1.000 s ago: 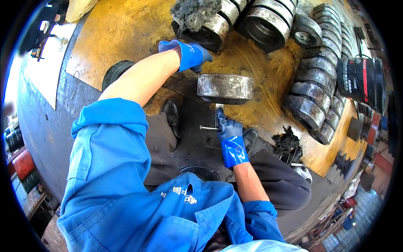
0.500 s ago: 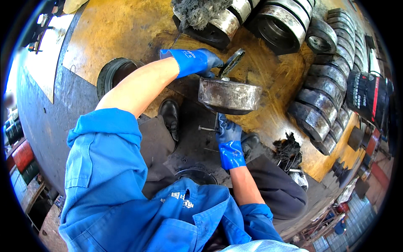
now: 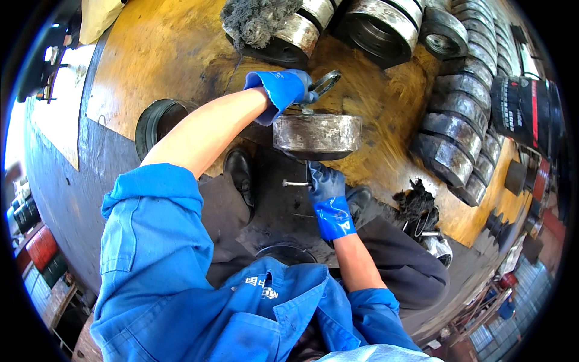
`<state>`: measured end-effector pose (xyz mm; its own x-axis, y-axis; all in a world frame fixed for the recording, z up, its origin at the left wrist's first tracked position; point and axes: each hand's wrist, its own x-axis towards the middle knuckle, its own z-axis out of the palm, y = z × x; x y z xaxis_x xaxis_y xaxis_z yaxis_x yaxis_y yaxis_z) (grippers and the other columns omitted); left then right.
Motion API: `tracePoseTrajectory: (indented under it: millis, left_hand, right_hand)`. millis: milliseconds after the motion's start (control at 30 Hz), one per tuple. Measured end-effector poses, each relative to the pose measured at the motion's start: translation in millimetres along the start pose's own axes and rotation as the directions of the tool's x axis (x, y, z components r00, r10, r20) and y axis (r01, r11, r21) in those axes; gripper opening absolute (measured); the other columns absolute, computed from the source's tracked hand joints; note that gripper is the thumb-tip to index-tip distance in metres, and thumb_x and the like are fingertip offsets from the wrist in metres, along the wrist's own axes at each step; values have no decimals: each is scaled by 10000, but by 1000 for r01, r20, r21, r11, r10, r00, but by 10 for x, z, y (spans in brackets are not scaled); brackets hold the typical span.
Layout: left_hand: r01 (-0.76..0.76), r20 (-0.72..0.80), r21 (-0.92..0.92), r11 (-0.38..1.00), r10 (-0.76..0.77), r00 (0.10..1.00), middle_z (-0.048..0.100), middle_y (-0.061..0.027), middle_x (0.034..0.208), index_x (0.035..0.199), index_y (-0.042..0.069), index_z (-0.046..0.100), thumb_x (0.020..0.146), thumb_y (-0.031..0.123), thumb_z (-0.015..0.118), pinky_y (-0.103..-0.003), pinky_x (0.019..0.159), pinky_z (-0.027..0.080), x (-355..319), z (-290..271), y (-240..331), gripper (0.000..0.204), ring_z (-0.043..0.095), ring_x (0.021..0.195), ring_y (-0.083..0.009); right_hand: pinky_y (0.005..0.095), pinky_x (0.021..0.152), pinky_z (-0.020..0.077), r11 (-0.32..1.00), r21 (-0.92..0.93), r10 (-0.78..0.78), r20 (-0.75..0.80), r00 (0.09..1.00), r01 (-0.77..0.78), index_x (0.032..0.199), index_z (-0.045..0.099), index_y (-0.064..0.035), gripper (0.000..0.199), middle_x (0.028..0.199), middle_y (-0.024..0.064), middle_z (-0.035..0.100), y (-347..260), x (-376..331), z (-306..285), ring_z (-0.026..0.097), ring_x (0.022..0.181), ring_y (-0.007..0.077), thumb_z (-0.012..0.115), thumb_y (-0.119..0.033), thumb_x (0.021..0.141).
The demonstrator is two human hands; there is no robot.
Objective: The person scoops a dark paste from a bucket and applies it to the inner surface of a metal ring using a flat metal tool. They repeat this process multiple times, spreading the paste evenly around the ring's circumference.
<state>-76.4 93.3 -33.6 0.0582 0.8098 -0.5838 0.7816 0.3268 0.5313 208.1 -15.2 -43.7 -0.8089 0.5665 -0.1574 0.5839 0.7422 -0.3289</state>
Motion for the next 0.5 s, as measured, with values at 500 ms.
tracePoseTrajectory:
  millis: [500]
  left_hand:
    - [148, -459, 274, 950, -6, 889, 656, -183, 888, 1015, 111, 669, 861, 400, 602, -428, 753, 485, -1315, -1118, 943, 335, 633, 812, -349]
  right_hand:
    - [434, 666, 499, 966, -85, -243, 15, 970, 244, 1256, 542, -129, 520, 865, 117, 657, -120, -730, -1235, 642, 772, 302, 565, -113, 737]
